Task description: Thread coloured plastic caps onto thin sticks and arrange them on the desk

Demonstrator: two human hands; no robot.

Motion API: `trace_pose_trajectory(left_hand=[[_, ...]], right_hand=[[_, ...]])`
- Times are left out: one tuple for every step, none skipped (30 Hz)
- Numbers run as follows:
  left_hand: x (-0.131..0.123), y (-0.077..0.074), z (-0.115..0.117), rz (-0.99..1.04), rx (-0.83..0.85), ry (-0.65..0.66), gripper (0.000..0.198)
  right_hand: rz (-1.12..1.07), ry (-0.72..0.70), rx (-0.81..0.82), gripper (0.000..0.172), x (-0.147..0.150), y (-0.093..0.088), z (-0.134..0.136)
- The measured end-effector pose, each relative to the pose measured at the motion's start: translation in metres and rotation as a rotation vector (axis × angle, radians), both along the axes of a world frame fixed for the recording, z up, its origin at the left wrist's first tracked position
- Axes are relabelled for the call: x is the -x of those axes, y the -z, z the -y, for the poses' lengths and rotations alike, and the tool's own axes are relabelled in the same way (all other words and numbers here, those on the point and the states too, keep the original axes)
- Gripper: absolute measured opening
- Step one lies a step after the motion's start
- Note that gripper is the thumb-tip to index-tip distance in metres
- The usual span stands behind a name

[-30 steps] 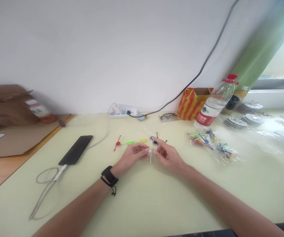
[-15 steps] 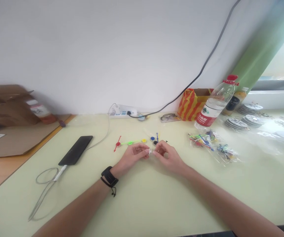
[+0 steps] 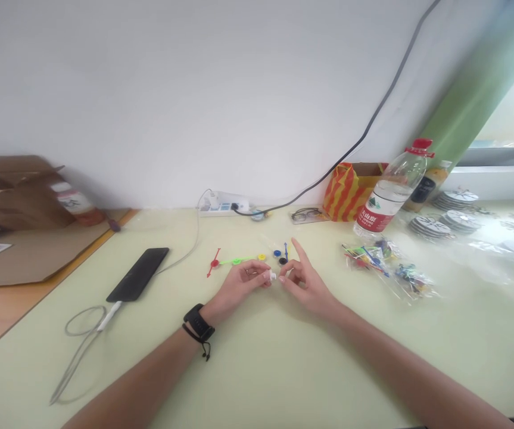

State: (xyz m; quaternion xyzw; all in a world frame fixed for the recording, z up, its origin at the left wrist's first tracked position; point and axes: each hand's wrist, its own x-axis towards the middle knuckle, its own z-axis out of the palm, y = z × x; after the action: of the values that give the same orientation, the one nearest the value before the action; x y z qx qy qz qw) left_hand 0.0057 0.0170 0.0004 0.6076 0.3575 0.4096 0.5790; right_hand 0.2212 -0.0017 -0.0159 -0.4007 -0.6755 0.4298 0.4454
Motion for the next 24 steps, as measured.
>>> trace_pose_trajectory(left_hand=[[0.0, 0.0, 0.0, 0.002, 0.002, -0.001, 0.029], [0.0, 0.0, 0.0, 0.001, 0.005, -0.003, 0.029], [0.001, 0.0, -0.001, 0.001, 0.01, -0.004, 0.03], [0.001, 0.001, -0.001, 0.003, 0.015, -0.007, 0.03], [0.001, 0.001, -0.001, 0.006, 0.021, -0.011, 0.031], [0.001, 0.002, -0.001, 0.009, 0.027, -0.013, 0.031], [0.001, 0.002, -0.002, 0.011, 0.031, -0.015, 0.031], [0.002, 0.002, -0.002, 0.012, 0.033, -0.016, 0.031], [0.002, 0.002, -0.002, 0.01, 0.033, -0.017, 0.031], [0.001, 0.002, -0.002, 0.005, 0.032, -0.015, 0.03], [0.001, 0.002, -0.002, 0.001, 0.03, -0.012, 0.029], [0.001, 0.002, -0.002, -0.001, 0.026, -0.009, 0.028], [0.001, 0.002, -0.002, -0.003, 0.023, -0.004, 0.027], [0.001, 0.002, -0.001, -0.003, 0.02, 0.003, 0.027], [0.001, 0.003, -0.001, -0.002, 0.018, 0.011, 0.027], [0.001, 0.003, -0.001, 0.0, 0.014, 0.018, 0.026], [0.001, 0.003, -0.001, 0.002, 0.011, 0.021, 0.026], [0.001, 0.003, -0.001, 0.004, 0.007, 0.023, 0.026], [0.001, 0.003, -0.001, 0.005, 0.002, 0.023, 0.026], [0.0, 0.003, -0.001, 0.007, -0.003, 0.02, 0.026], [0.0, 0.003, -0.001, 0.008, -0.006, 0.017, 0.027], [0.0, 0.003, -0.001, 0.008, -0.007, 0.014, 0.027], [0.001, 0.003, -0.001, 0.007, -0.006, 0.012, 0.028], [0.001, 0.003, -0.001, 0.006, -0.004, 0.008, 0.028]], right_hand=[[0.001, -0.003, 0.004, 0.06, 0.0, -0.002, 0.0], [0.015, -0.017, 0.006, 0.044, -0.001, -0.004, 0.0], [0.033, -0.038, 0.007, 0.032, -0.002, -0.007, 0.0], [0.048, -0.064, 0.008, 0.039, -0.004, -0.009, 0.0], [0.055, -0.089, 0.006, 0.052, -0.005, -0.012, 0.0], [0.056, -0.108, 0.002, 0.059, -0.007, -0.014, -0.001], [0.051, -0.117, -0.001, 0.061, -0.008, -0.016, -0.001], [0.042, -0.116, -0.002, 0.059, -0.008, -0.017, -0.002], [0.033, -0.118, 0.004, 0.055, -0.008, -0.018, -0.002], [0.023, -0.117, 0.016, 0.049, -0.008, -0.017, -0.002], [0.008, -0.112, 0.034, 0.043, -0.007, -0.017, -0.002], [-0.009, -0.108, 0.05, 0.037, -0.006, -0.016, -0.002], [-0.024, -0.105, 0.059, 0.034, -0.005, -0.014, -0.002], [-0.033, -0.104, 0.061, 0.031, -0.003, -0.013, -0.001], [-0.036, -0.108, 0.059, 0.03, -0.002, -0.012, -0.001], [-0.036, -0.115, 0.055, 0.029, -0.001, -0.011, -0.001], [-0.033, -0.126, 0.052, 0.028, -0.001, -0.01, 0.0], [-0.029, -0.135, 0.051, 0.027, 0.0, -0.01, 0.0], [-0.026, -0.141, 0.049, 0.027, -0.001, -0.01, 0.001], [-0.024, -0.142, 0.05, 0.026, -0.001, -0.01, 0.001], [-0.024, -0.14, 0.054, 0.027, -0.001, -0.009, 0.001], [-0.026, -0.131, 0.061, 0.03, -0.001, -0.009, 0.001], [-0.032, -0.118, 0.073, 0.037, -0.001, -0.008, 0.001], [-0.042, -0.102, 0.089, 0.047, -0.001, -0.006, 0.001]])
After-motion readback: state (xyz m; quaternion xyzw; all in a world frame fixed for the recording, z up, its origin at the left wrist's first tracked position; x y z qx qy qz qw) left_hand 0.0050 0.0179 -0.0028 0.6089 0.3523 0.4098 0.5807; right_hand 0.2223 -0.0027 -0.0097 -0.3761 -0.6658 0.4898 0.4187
